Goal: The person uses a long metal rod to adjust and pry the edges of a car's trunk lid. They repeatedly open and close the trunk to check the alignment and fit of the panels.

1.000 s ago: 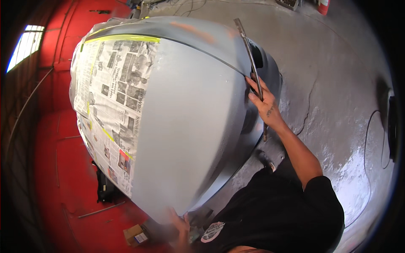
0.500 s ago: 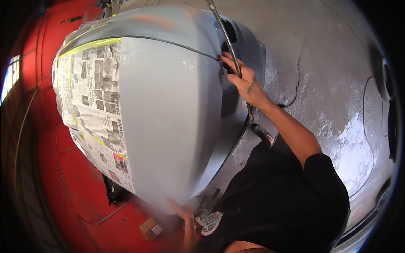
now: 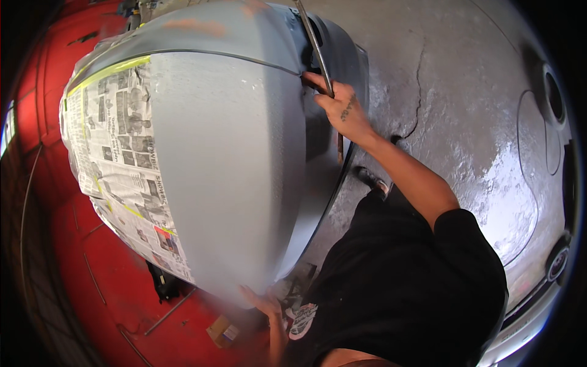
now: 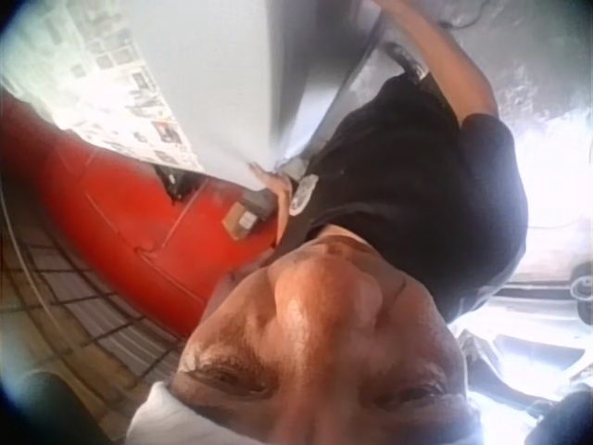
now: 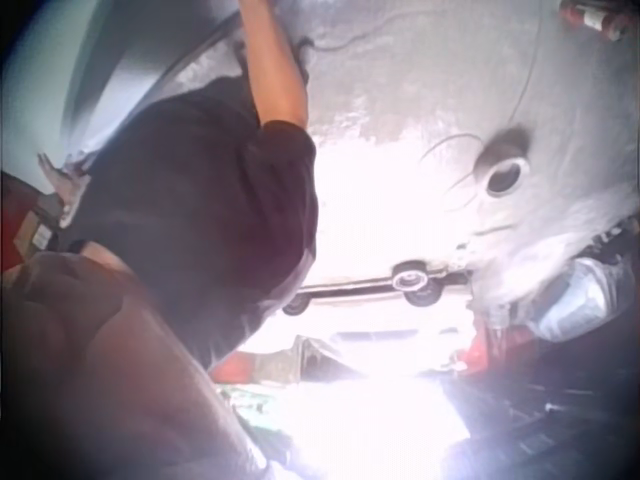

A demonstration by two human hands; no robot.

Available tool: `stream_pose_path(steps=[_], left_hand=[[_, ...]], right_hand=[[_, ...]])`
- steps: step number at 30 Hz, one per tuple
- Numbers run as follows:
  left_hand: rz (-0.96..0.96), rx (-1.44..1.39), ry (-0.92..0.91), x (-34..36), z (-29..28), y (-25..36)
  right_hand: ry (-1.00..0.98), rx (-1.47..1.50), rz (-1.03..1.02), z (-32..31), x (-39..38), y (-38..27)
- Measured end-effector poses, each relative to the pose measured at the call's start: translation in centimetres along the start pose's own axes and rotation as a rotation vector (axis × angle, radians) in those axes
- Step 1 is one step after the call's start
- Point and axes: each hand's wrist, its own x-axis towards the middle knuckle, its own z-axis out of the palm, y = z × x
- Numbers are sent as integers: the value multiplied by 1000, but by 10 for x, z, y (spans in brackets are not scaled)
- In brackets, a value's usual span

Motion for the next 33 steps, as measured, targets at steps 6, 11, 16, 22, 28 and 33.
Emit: stream_pose_path(steps=[6, 11, 16, 22, 28, 33], left_hand=[[13, -12, 42, -4, 3, -4], [-23, -84, 10, -6, 3, -2], [-42, -55, 11, -6, -1, -2], [-37, -43, -4, -5, 1, -6], [-214, -355, 24, -8, 12, -16], [-85, -74, 29, -6, 7, -5]], right_hand=[[-6, -14, -155, 2, -1, 11], [-24, 37, -94, 3, -6, 1], [-28, 17, -146, 5, -7, 3], [-57, -6, -90, 9, -7, 2], [-109, -31, -135, 8, -5, 1], [-64, -119, -209, 14, -6, -7]])
